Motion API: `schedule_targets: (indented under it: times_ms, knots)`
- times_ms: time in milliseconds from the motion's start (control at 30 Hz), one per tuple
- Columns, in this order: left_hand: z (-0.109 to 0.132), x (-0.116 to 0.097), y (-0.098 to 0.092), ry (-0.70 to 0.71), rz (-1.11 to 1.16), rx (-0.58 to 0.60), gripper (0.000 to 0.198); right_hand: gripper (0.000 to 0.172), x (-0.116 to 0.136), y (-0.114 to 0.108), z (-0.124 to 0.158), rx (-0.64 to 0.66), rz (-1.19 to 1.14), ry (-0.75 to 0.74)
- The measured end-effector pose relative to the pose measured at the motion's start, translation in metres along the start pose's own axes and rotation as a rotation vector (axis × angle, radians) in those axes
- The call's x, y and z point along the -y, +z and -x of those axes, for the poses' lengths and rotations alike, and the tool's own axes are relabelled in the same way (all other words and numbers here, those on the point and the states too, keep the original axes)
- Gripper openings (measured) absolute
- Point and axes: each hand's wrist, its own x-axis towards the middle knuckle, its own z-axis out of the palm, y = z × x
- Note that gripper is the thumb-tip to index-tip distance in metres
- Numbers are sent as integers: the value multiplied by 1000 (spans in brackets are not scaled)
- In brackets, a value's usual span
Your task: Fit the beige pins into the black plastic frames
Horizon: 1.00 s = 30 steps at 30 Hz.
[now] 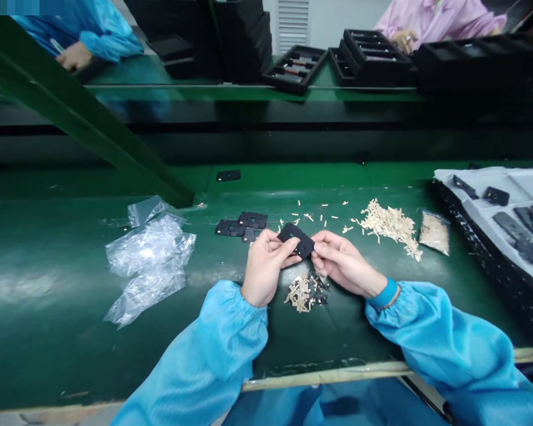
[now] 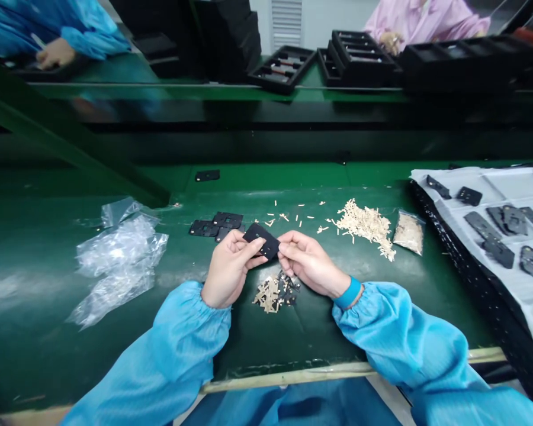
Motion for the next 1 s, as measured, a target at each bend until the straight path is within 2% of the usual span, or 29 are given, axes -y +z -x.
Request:
schedule_targets:
  times_ms: [133, 200, 300, 367, 433, 533, 600, 633, 700, 767, 800, 867, 967, 1000]
  knots:
    - [-5, 4, -1, -66, -14, 46, 41, 31, 12, -5, -8, -37, 275, 25]
    - [-7, 7, -1, -83, -9, 81, 38, 32, 24, -11, -19, -103, 360, 23]
    - [-6, 10, -1, -63, 4, 92, 35, 29, 34, -21, -34, -281, 213, -179]
    - [-6, 10, -2, -39, -22, 90, 35, 33, 31, -28, -37, -274, 219, -224]
    - [-13, 3, -5, 26, -98, 90, 33, 36, 21, -34, -33, -256, 387, -241]
    - [-44, -25, -21, 268, -387, 97, 26, 34, 9, -39, -24, -214, 575, -307]
    - [-80, -52, -38, 486, -796, 60, 18, 31, 6, -39, -21, -200, 603, -330]
    - [-101, -66, -48, 547, -1010, 10, 16, 30, 6, -39, -20, -197, 604, -336]
    - [-141, -88, -67, 542, -1296, -81, 29, 29, 8, -38, -21, -189, 595, -343]
    - [-174, -101, -82, 436, -1418, -78, 46, 28, 10, -37, -23, -178, 579, -339]
    - [-185, -103, -88, 401, -1431, -72, 45, 27, 11, -36, -23, -177, 569, -336]
    - [-196, -102, -95, 365, -1411, -62, 34, 26, 11, -36, -25, -172, 556, -336]
    - [-197, -98, -93, 339, -1342, -115, 4, 22, 11, -35, -27, -176, 560, -352]
    - [-196, -97, -89, 336, -1330, -145, 7, 21, 11, -35, -27, -177, 562, -358]
